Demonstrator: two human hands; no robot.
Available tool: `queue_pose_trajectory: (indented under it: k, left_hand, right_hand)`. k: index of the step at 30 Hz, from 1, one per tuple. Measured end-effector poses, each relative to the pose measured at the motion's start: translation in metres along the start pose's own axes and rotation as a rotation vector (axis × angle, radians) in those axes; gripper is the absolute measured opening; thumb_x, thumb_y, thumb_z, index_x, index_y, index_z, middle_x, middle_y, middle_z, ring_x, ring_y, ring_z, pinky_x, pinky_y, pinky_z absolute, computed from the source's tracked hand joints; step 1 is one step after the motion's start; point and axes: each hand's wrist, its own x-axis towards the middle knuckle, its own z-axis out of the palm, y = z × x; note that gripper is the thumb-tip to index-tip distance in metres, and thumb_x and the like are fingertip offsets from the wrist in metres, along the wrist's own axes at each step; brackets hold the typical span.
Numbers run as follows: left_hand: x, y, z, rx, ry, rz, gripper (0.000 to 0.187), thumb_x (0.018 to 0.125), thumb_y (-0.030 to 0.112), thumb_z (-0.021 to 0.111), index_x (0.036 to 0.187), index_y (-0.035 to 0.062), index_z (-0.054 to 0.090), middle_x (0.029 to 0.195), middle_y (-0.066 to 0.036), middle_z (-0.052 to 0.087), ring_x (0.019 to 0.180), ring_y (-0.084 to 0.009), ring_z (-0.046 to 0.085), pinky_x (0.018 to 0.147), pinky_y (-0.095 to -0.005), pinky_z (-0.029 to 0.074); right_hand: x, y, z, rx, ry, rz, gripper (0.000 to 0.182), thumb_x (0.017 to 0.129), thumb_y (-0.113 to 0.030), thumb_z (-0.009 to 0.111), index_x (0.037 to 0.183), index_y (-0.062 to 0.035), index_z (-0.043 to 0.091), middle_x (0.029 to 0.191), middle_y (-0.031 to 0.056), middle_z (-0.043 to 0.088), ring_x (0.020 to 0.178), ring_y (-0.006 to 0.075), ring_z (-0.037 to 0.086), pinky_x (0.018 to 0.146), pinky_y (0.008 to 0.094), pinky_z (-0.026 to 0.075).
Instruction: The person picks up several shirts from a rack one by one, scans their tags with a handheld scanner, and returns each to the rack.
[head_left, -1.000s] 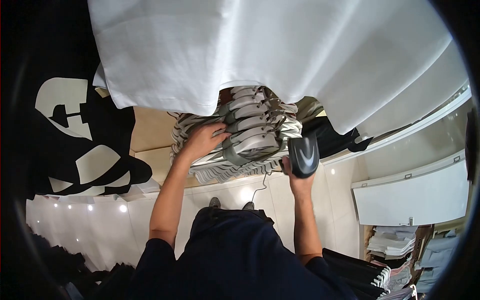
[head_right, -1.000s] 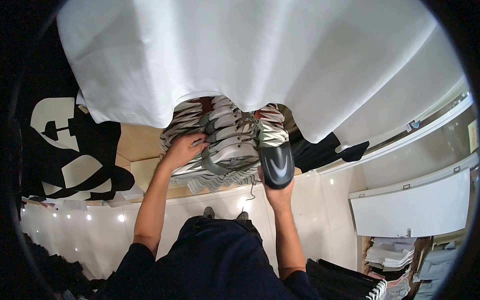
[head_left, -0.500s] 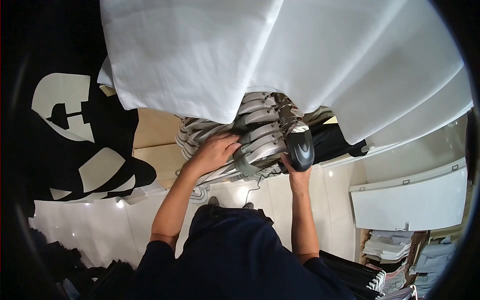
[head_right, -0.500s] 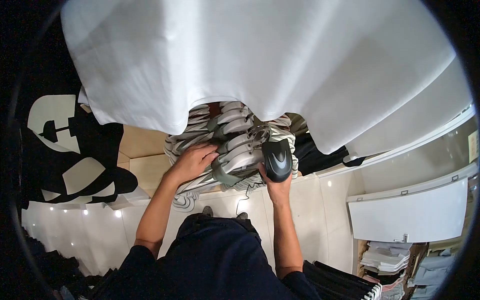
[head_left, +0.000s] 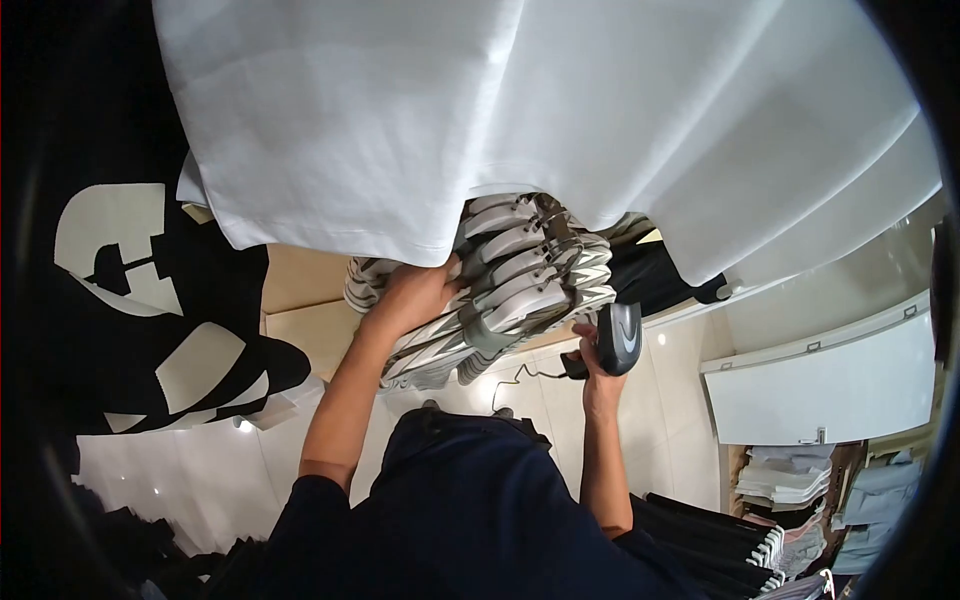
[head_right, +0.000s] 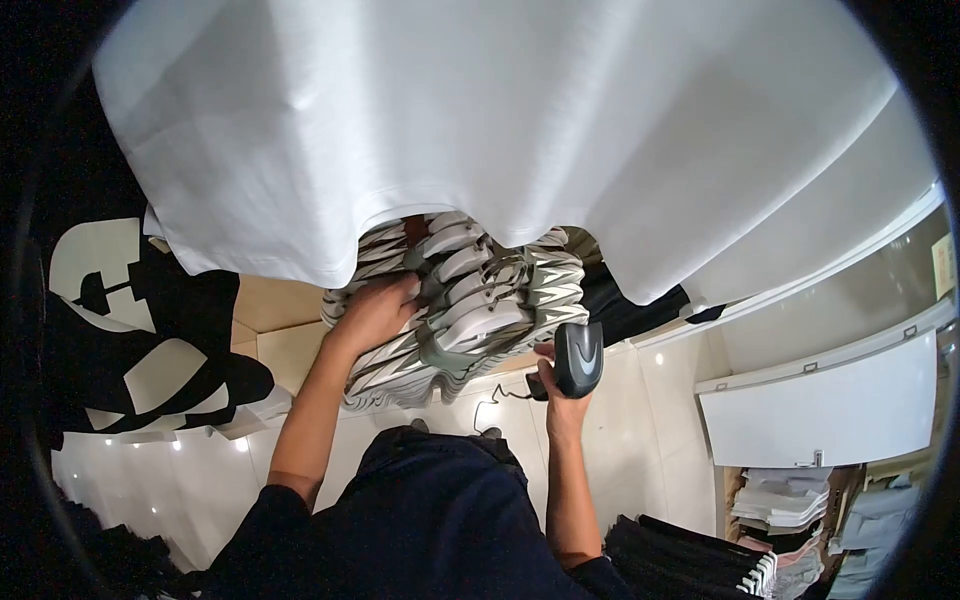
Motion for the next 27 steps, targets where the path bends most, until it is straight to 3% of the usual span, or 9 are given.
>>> queue_pose_trajectory:
  k: [2,3,6,11,16,20,21,25,27]
  left_hand:
    - [0.005,-0.003,0.005,-0.031,-0.031,-0.013,0.039,0.091,0.015,0.063,0.127,0.0016,0.053,0.103,-0.026,0.067,0.097,-0.0466,0.064,0.082,-0.0517,0.051]
    - [0.007,-0.002,0.008,-0.042,0.004,-0.008,0.038,0.092,0.016,0.062,0.127,0.0018,0.054,0.104,-0.026,0.067,0.097,-0.0470,0.064,0.082,-0.0519,0.051]
    - [0.013,-0.002,0.012,-0.065,0.069,0.022,0.035,0.093,0.013,0.061,0.126,0.0032,0.056,0.110,-0.026,0.067,0.101,-0.0472,0.062,0.083,-0.0508,0.050]
    - [0.023,-0.007,0.017,-0.055,0.144,0.119,0.038,0.091,0.009,0.062,0.127,0.0029,0.056,0.112,-0.026,0.066,0.103,-0.0459,0.063,0.083,-0.0488,0.051]
    - [0.040,-0.007,0.016,-0.081,0.151,0.123,0.041,0.091,0.012,0.065,0.131,0.0057,0.060,0.112,-0.025,0.067,0.102,-0.0426,0.065,0.084,-0.0460,0.053]
    - [0.059,-0.021,0.011,-0.136,0.143,0.063,0.038,0.094,0.017,0.065,0.130,0.0069,0.063,0.121,-0.019,0.068,0.110,-0.0356,0.066,0.092,-0.0404,0.052]
    - [0.068,-0.038,0.023,-0.123,0.231,0.135,0.036,0.095,0.018,0.064,0.129,0.0069,0.064,0.122,-0.017,0.068,0.112,-0.0335,0.066,0.093,-0.0391,0.052]
    - [0.069,-0.036,0.012,-0.025,0.159,0.150,0.038,0.092,0.012,0.063,0.130,0.0077,0.064,0.122,-0.019,0.068,0.111,-0.0337,0.066,0.092,-0.0394,0.052]
    - [0.056,-0.024,0.002,-0.042,0.048,0.052,0.041,0.091,0.008,0.061,0.131,0.0085,0.063,0.121,-0.020,0.068,0.111,-0.0338,0.066,0.092,-0.0396,0.052]
  right_hand:
    - [-0.012,0.013,-0.018,-0.042,-0.013,0.077,0.032,0.088,-0.003,0.071,0.118,-0.0024,0.061,0.101,0.0118,0.069,0.089,0.0196,0.067,0.069,0.0306,0.056]
    - [-0.020,0.012,-0.018,-0.020,0.017,0.107,0.020,0.087,-0.004,0.071,0.106,-0.0018,0.063,0.092,0.0104,0.068,0.084,0.0189,0.066,0.069,0.0310,0.054]
    - [-0.042,0.025,-0.033,-0.030,0.061,0.165,0.016,0.087,-0.003,0.071,0.100,-0.0016,0.063,0.087,0.0102,0.067,0.077,0.0182,0.065,0.069,0.0310,0.053]
    - [-0.072,0.038,-0.043,0.013,0.122,0.230,0.022,0.085,-0.005,0.074,0.100,-0.0022,0.059,0.080,0.0083,0.063,0.070,0.0188,0.063,0.068,0.0319,0.051]
    - [-0.089,0.046,-0.043,-0.002,0.096,0.316,0.025,0.083,-0.005,0.078,0.101,-0.0009,0.061,0.085,0.0078,0.066,0.073,0.0185,0.067,0.069,0.0321,0.055]
    - [-0.103,0.047,-0.045,-0.042,0.094,0.339,0.024,0.082,-0.005,0.079,0.099,-0.0010,0.063,0.085,0.0071,0.067,0.073,0.0179,0.067,0.069,0.0317,0.055]
    - [-0.106,0.048,-0.047,-0.055,0.092,0.337,0.024,0.082,-0.005,0.079,0.099,-0.0011,0.063,0.085,0.0071,0.067,0.073,0.0178,0.067,0.069,0.0316,0.055]
    - [-0.122,0.048,-0.054,-0.045,0.104,0.353,0.024,0.082,-0.004,0.079,0.099,-0.0014,0.063,0.084,0.0068,0.067,0.073,0.0175,0.067,0.067,0.0308,0.055]
    - [-0.129,0.045,-0.054,-0.042,0.097,0.364,0.022,0.083,-0.004,0.075,0.099,-0.0021,0.061,0.082,0.0072,0.065,0.071,0.0175,0.065,0.067,0.0316,0.053]
